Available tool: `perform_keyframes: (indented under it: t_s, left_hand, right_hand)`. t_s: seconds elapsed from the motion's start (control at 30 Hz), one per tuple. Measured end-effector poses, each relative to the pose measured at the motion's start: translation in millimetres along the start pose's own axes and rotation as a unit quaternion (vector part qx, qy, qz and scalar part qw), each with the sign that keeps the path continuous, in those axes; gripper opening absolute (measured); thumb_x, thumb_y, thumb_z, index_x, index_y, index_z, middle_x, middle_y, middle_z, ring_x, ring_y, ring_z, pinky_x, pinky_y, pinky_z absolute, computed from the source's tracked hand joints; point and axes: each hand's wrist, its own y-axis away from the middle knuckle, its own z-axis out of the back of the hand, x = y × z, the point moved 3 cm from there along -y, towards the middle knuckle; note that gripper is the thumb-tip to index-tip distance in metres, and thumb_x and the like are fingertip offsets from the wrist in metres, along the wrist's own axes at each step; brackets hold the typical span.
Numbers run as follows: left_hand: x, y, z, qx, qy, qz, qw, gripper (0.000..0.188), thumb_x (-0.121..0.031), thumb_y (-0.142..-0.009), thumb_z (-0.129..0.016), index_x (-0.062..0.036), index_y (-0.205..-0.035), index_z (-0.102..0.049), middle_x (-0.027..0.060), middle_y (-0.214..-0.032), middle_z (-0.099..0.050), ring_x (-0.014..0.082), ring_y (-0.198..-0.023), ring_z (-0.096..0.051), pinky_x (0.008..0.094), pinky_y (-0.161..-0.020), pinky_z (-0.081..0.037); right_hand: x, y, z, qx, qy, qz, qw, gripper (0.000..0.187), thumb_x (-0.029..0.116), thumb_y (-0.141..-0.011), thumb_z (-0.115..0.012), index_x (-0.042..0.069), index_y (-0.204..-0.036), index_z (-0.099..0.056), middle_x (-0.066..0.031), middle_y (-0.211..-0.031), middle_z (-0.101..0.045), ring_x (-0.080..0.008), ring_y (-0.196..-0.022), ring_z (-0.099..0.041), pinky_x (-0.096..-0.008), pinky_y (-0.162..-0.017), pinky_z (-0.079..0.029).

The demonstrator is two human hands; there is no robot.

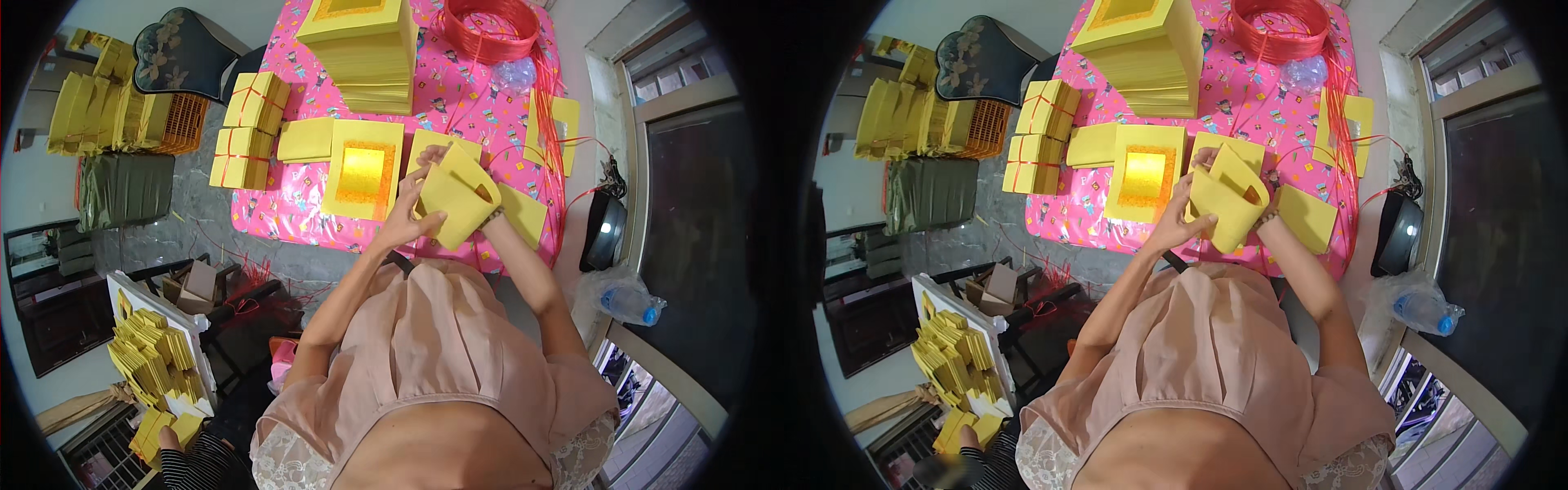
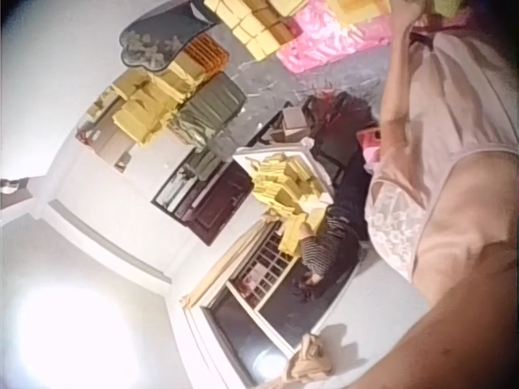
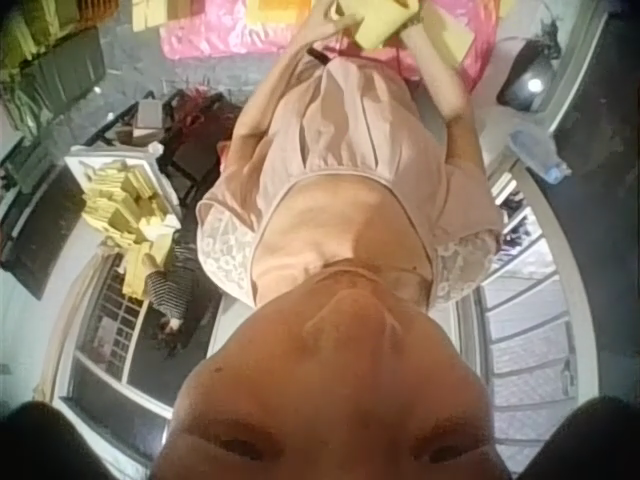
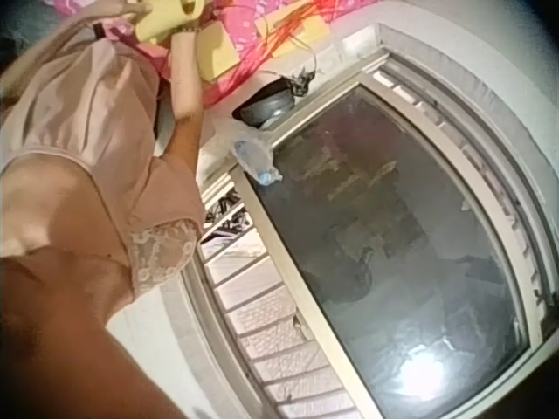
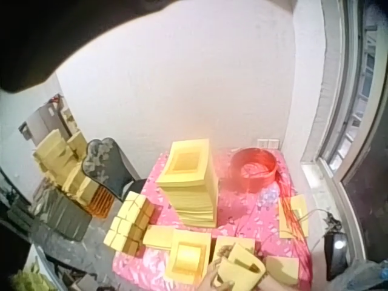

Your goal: The person is bundling and tying stacks of yellow joss paper with red plastic ribbon.

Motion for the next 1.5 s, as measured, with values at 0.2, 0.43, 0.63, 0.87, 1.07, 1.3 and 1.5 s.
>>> perform_keyframes:
  t_s: [0.2, 0.43, 0.63, 0.87, 1.07, 1.3, 1.5]
  left_hand:
    - [5.8, -1.4, 7.3, 0.097, 0.126, 0.151, 0.976, 0.061, -0.008, -0.079, -0.078, -0.0019, -0.133, -0.051, 0.0074, -0.123, -0.059, 0.0159, -0.118, -0.053, 0.0338, -0.099, -0.044]
    - [3.8, -2.0, 6.3, 0.028, 0.285, 0.261, 0.922, 0.045, -0.006, -0.081, -0.077, -0.0014, -0.120, -0.057, 0.0056, -0.111, -0.067, 0.0134, -0.098, -0.064, 0.0298, -0.090, -0.050]
    - [19.3, -11.6, 6.9, -0.038, 0.267, 0.290, 0.918, 0.039, -0.007, -0.079, -0.080, -0.0008, -0.110, -0.058, 0.0082, -0.105, -0.067, 0.0140, -0.090, -0.065, 0.0287, -0.081, -0.054]
    - [21.9, -25.1, 10.1, -0.034, 0.304, 0.311, 0.900, 0.040, -0.010, -0.087, -0.073, -0.0026, -0.120, -0.052, 0.0079, -0.104, -0.065, 0.0138, -0.093, -0.064, 0.0281, -0.081, -0.054]
    - [10.3, -26.8, 7.9, -0.087, 0.243, 0.319, 0.912, 0.042, -0.011, -0.090, -0.069, -0.0025, -0.125, -0.048, 0.0086, -0.100, -0.064, 0.0134, -0.089, -0.064, 0.0275, -0.079, -0.054]
    - [10.0, -31.1, 6.5, -0.002, 0.346, 0.340, 0.874, 0.041, -0.013, -0.094, -0.062, 0.0034, -0.130, -0.050, 0.0114, -0.110, -0.066, 0.0153, -0.093, -0.066, 0.0280, -0.081, -0.054]
    - [4.1, -34.5, 5.6, 0.015, 0.319, 0.334, 0.887, 0.032, -0.012, -0.097, -0.058, 0.0030, -0.124, -0.054, 0.0108, -0.113, -0.066, 0.0157, -0.095, -0.066, 0.0285, -0.083, -0.053]
  right_hand:
    - [-15.9, 17.3, -11.0, 0.074, -0.086, -0.053, 0.992, 0.045, 0.034, -0.099, -0.052, -0.001, -0.126, -0.053, -0.0085, -0.118, -0.060, -0.0170, -0.109, -0.060, -0.0308, -0.091, -0.052]
    - [12.0, 44.2, 3.0, -0.210, -0.002, -0.133, 0.969, 0.066, 0.057, -0.092, -0.054, 0.004, -0.131, -0.050, -0.0104, -0.132, -0.056, -0.0205, -0.118, -0.057, -0.0377, -0.096, -0.050]
    - [27.1, 68.7, -25.7, -0.152, 0.126, -0.065, 0.978, 0.062, 0.040, -0.092, -0.062, 0.003, -0.138, -0.044, -0.0093, -0.130, -0.056, -0.0188, -0.120, -0.054, -0.0357, -0.099, -0.046]
    - [35.3, 65.8, -33.9, -0.167, 0.279, -0.036, 0.945, 0.054, 0.015, -0.087, -0.072, -0.002, -0.131, -0.046, -0.0113, -0.123, -0.059, -0.0177, -0.112, -0.058, -0.0319, -0.095, -0.047]
    - [32.4, 67.6, -30.2, -0.179, 0.241, -0.032, 0.953, 0.052, 0.013, -0.087, -0.071, -0.002, -0.130, -0.047, -0.0115, -0.123, -0.060, -0.0175, -0.112, -0.058, -0.0318, -0.095, -0.048]
    - [30.1, 67.7, -24.4, -0.182, 0.247, -0.037, 0.951, 0.051, 0.013, -0.087, -0.072, -0.002, -0.129, -0.048, -0.0113, -0.121, -0.061, -0.0174, -0.110, -0.059, -0.0309, -0.094, -0.048]
    - [32.3, 67.1, -27.5, -0.186, 0.249, -0.037, 0.950, 0.049, 0.012, -0.088, -0.071, -0.003, -0.128, -0.049, -0.0112, -0.120, -0.062, -0.0170, -0.109, -0.060, -0.0302, -0.093, -0.049]
